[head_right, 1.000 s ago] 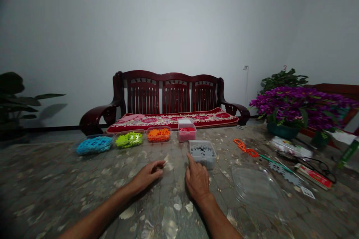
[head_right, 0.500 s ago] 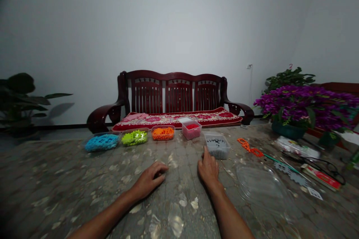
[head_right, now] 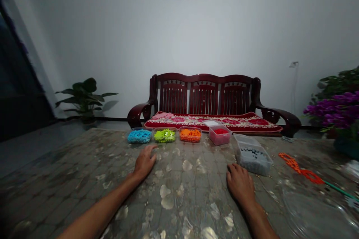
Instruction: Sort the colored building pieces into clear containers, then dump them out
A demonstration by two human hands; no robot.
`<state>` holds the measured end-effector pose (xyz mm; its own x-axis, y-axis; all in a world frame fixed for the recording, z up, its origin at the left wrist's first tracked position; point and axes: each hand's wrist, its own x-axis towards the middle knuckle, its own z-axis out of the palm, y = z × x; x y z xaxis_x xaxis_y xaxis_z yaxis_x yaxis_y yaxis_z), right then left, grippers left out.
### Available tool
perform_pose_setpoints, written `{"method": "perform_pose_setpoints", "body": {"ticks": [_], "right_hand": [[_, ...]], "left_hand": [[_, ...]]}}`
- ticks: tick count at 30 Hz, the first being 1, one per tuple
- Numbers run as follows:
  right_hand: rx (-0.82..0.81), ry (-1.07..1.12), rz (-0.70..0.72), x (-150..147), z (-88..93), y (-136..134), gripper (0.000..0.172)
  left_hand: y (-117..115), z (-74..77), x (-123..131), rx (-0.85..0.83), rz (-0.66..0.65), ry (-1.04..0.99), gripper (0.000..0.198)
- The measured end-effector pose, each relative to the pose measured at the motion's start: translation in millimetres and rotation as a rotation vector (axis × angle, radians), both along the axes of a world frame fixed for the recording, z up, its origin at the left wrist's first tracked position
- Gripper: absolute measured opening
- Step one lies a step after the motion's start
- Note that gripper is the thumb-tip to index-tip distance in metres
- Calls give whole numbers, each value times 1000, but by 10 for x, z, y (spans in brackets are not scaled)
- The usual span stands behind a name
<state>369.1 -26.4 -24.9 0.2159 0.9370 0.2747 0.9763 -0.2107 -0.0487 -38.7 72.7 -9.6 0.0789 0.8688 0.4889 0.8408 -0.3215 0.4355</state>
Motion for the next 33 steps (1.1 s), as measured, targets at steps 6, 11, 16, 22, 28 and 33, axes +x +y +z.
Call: {"method": "perform_pose_setpoints", "body": {"ticks": [6,11,16,22,28,33], "right_hand": [[7,-31,-4,-41,9,6,43],[-23,-52,2,-11,-12,18,44],[-11,-63,-2,4,-23,20,44],[-15,-48,-12,-25,7,-2,45],[2,-30,5,-30,3,5,44],[-10,-1,-15,-119,124,-63,42]], "left_hand": [[378,204,-629,45,216,168,47],[562,322,-730,10,161,329,38],[665,407,-793,-21,142,431,28],[559,471,-866,-32,86,483,22],[69,448,-761,-30,-12,529,22],[-385,293,-457,60,-196,494,27]]}}
